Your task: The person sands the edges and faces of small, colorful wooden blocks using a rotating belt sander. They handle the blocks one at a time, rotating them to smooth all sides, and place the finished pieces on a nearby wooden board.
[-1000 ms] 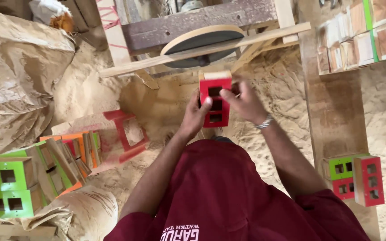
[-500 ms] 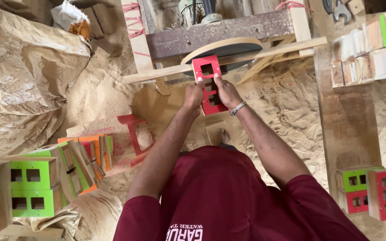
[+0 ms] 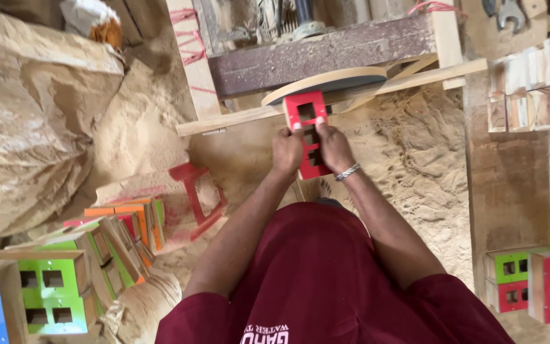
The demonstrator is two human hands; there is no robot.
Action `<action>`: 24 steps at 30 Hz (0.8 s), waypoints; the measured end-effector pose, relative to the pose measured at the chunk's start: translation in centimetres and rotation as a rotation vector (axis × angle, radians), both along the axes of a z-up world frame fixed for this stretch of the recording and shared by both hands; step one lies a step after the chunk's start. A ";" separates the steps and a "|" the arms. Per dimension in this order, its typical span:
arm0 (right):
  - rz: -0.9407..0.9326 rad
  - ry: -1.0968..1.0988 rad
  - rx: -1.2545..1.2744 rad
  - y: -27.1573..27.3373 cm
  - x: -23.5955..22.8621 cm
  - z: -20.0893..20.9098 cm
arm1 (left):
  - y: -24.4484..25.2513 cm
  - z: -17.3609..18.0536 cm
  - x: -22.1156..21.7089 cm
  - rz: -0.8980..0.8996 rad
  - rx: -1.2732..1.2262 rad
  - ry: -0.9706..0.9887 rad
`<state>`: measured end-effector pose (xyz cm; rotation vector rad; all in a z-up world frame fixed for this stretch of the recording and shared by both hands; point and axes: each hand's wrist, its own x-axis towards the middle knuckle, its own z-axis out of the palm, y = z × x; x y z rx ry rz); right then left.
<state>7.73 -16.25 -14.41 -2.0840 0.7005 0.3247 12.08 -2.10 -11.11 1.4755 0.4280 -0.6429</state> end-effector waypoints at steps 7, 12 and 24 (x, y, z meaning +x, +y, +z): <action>-0.141 -0.036 0.202 -2.6 -0.7 3.8 | -4.1 -0.3 -0.4 -0.070 0.112 -0.029; -0.244 -0.096 0.319 -4.1 -0.9 5.4 | -6.6 -0.3 -0.8 -0.024 0.103 -0.042; -0.201 -0.085 0.243 -9.4 -1.9 5.1 | -11.6 0.5 -1.2 -0.047 0.048 0.045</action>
